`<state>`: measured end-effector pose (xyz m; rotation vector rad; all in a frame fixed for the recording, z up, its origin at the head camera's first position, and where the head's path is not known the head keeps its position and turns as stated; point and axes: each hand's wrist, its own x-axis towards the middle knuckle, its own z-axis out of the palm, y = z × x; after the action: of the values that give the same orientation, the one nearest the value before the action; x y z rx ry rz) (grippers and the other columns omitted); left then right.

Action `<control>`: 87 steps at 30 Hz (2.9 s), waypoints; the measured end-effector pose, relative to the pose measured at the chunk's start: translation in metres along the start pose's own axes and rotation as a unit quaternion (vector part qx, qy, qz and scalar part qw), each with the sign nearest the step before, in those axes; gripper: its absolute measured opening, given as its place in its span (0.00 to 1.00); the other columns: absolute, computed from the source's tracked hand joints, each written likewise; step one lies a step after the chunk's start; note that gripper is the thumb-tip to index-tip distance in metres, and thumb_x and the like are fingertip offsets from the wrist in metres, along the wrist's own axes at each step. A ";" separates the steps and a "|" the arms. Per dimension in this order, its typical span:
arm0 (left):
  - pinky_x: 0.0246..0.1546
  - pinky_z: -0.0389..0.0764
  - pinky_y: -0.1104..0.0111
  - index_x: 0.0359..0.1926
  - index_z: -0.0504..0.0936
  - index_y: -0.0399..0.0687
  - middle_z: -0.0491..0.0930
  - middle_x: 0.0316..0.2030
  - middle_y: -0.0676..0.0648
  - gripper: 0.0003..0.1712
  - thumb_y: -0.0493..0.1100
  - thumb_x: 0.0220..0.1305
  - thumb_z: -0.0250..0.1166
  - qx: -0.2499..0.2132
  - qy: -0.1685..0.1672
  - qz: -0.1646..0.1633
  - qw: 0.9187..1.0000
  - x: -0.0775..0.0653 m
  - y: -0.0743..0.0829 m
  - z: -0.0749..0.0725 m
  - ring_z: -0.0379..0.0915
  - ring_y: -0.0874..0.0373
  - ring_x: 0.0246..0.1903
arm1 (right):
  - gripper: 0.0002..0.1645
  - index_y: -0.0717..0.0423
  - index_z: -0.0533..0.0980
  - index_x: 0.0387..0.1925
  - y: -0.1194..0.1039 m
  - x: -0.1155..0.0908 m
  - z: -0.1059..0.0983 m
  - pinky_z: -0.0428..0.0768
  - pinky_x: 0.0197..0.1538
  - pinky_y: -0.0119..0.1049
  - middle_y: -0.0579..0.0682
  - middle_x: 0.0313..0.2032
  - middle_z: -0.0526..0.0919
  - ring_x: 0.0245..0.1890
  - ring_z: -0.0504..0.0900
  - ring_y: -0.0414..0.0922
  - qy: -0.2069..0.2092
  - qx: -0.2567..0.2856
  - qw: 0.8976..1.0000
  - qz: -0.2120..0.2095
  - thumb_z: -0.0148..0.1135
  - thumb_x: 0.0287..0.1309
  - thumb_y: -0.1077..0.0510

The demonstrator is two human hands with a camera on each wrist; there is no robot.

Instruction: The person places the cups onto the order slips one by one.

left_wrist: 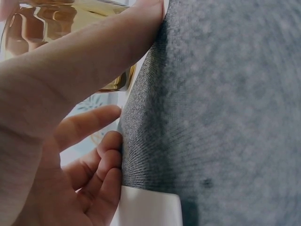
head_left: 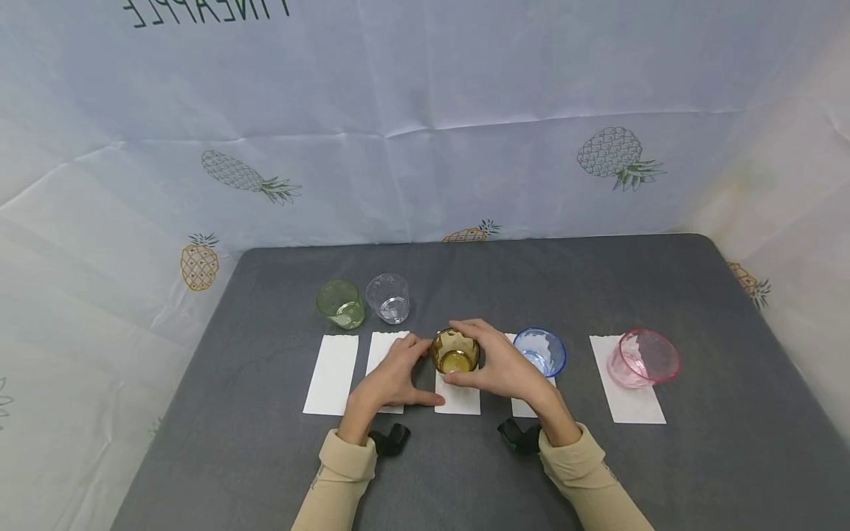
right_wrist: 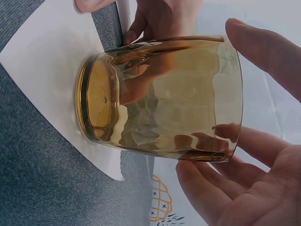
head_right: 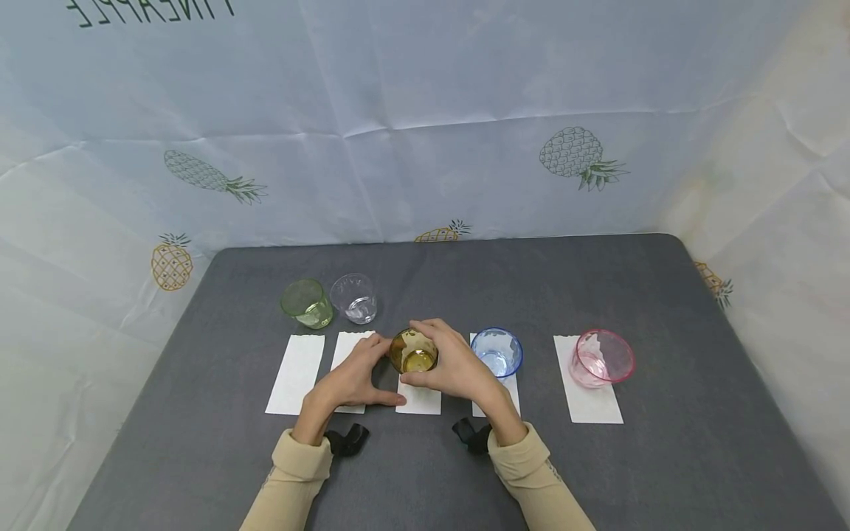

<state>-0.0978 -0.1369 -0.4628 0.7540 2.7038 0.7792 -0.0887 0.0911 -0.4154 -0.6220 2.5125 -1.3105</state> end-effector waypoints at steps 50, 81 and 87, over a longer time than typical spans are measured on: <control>0.44 0.77 0.62 0.65 0.75 0.37 0.79 0.38 0.44 0.41 0.49 0.54 0.79 -0.014 0.023 0.027 0.999 -0.044 -0.047 -0.061 0.73 0.54 0.37 | 0.47 0.50 0.68 0.73 -0.056 0.048 0.023 0.66 0.75 0.53 0.50 0.70 0.71 0.74 0.68 0.49 0.143 0.120 0.979 -0.085 0.78 0.54 0.54; 0.38 0.72 0.70 0.64 0.76 0.39 0.76 0.38 0.49 0.41 0.49 0.52 0.81 -0.047 0.010 -0.020 0.999 -0.056 -0.073 -0.056 0.69 0.59 0.35 | 0.49 0.56 0.67 0.74 -0.054 0.098 0.047 0.68 0.71 0.60 0.60 0.72 0.68 0.73 0.67 0.59 0.154 0.074 0.985 -0.034 0.78 0.53 0.52; 0.39 0.72 0.69 0.65 0.76 0.40 0.75 0.39 0.49 0.42 0.51 0.52 0.81 -0.051 0.005 -0.032 0.998 -0.057 -0.076 -0.054 0.68 0.60 0.36 | 0.50 0.56 0.66 0.74 -0.050 0.104 0.050 0.68 0.71 0.60 0.61 0.72 0.67 0.74 0.66 0.61 0.150 0.065 0.986 -0.018 0.78 0.53 0.51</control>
<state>-0.1001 -0.2453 -0.4553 0.6384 2.6584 0.8997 -0.1479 -0.0196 -0.4043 -0.4751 2.6246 -1.6777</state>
